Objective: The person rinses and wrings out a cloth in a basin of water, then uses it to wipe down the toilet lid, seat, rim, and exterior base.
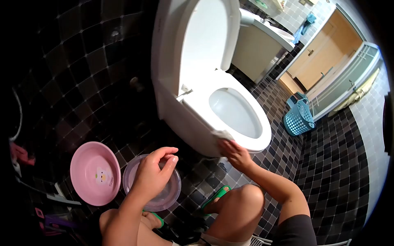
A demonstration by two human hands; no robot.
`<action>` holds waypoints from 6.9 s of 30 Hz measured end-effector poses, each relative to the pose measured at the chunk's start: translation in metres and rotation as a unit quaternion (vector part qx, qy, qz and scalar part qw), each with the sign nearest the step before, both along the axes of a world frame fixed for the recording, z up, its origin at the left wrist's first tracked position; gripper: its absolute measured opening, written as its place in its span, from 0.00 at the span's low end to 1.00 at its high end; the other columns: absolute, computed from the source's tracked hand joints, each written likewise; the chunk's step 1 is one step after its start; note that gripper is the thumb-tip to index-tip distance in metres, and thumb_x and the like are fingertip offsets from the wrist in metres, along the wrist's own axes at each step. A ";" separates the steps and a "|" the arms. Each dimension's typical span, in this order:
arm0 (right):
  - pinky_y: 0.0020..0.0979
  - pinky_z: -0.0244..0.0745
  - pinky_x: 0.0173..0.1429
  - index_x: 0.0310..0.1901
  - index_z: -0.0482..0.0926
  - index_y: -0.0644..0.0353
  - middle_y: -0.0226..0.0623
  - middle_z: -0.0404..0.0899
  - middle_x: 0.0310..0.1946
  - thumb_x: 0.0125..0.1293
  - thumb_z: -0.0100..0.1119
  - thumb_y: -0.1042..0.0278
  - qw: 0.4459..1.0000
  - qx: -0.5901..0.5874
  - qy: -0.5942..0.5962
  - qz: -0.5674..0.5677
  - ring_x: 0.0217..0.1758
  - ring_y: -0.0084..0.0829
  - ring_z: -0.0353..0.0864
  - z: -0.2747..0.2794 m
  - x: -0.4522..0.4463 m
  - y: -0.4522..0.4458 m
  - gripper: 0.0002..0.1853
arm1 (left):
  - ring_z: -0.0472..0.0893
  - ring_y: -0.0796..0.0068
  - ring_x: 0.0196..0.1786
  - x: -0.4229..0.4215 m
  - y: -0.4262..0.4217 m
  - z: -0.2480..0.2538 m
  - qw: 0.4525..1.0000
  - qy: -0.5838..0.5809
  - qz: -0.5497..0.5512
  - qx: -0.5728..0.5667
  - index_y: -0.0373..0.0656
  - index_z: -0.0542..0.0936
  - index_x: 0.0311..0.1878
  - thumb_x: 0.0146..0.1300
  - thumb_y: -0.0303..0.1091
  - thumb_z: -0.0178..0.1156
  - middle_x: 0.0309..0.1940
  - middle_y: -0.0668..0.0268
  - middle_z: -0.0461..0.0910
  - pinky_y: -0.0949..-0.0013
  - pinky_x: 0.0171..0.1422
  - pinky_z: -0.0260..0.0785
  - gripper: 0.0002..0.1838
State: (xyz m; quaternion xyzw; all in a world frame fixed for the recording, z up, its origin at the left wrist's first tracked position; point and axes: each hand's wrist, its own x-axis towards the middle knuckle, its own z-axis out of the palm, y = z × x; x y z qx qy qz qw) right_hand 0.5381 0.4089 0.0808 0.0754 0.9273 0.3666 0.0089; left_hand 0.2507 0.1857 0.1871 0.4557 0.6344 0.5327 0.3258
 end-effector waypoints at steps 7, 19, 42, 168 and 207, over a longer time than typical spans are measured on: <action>0.47 0.23 0.81 0.70 0.64 0.52 0.33 0.49 0.76 0.70 0.39 0.53 0.987 0.078 -0.107 -0.097 0.80 0.35 0.43 -0.024 -0.126 0.010 0.29 | 0.80 0.80 0.41 0.018 0.027 0.002 0.999 -0.011 -0.025 -0.025 0.35 0.78 0.52 0.65 0.28 0.57 0.38 0.63 0.83 0.75 0.49 0.71 0.14; 0.44 0.48 0.78 0.71 0.59 0.55 0.51 0.57 0.71 0.60 0.53 0.66 0.918 -0.198 0.287 -0.191 0.76 0.44 0.55 -0.007 0.105 0.005 0.35 | 0.80 0.80 0.40 0.035 0.067 -0.039 0.997 0.004 -0.040 -0.061 0.35 0.79 0.51 0.64 0.28 0.58 0.37 0.64 0.84 0.76 0.47 0.71 0.13; 0.42 0.63 0.69 0.71 0.54 0.64 0.58 0.63 0.64 0.64 0.58 0.52 0.755 -0.443 0.341 -0.344 0.67 0.51 0.65 0.035 0.085 0.217 0.40 | 0.69 0.56 0.32 0.140 0.249 -0.088 0.813 0.518 -0.110 0.242 0.40 0.77 0.27 0.58 0.32 0.52 0.26 0.59 0.71 0.57 0.39 0.61 0.08; 0.36 0.76 0.44 0.41 0.79 0.59 0.42 0.77 0.39 0.52 0.59 0.78 0.763 -0.371 0.490 0.201 0.41 0.46 0.78 0.185 -0.246 0.153 0.13 | 0.63 0.47 0.69 -0.114 0.326 0.090 0.872 0.305 0.184 0.335 0.38 0.54 0.74 0.76 0.41 0.36 0.68 0.47 0.61 0.57 0.73 0.54 0.28; 0.46 0.74 0.43 0.41 0.75 0.56 0.48 0.80 0.31 0.54 0.60 0.76 0.719 -0.224 0.655 0.066 0.37 0.51 0.79 0.331 -0.273 0.318 0.12 | 0.65 0.50 0.69 -0.103 0.332 0.085 0.871 0.295 0.243 0.307 0.39 0.54 0.74 0.75 0.34 0.39 0.69 0.47 0.61 0.58 0.71 0.59 0.26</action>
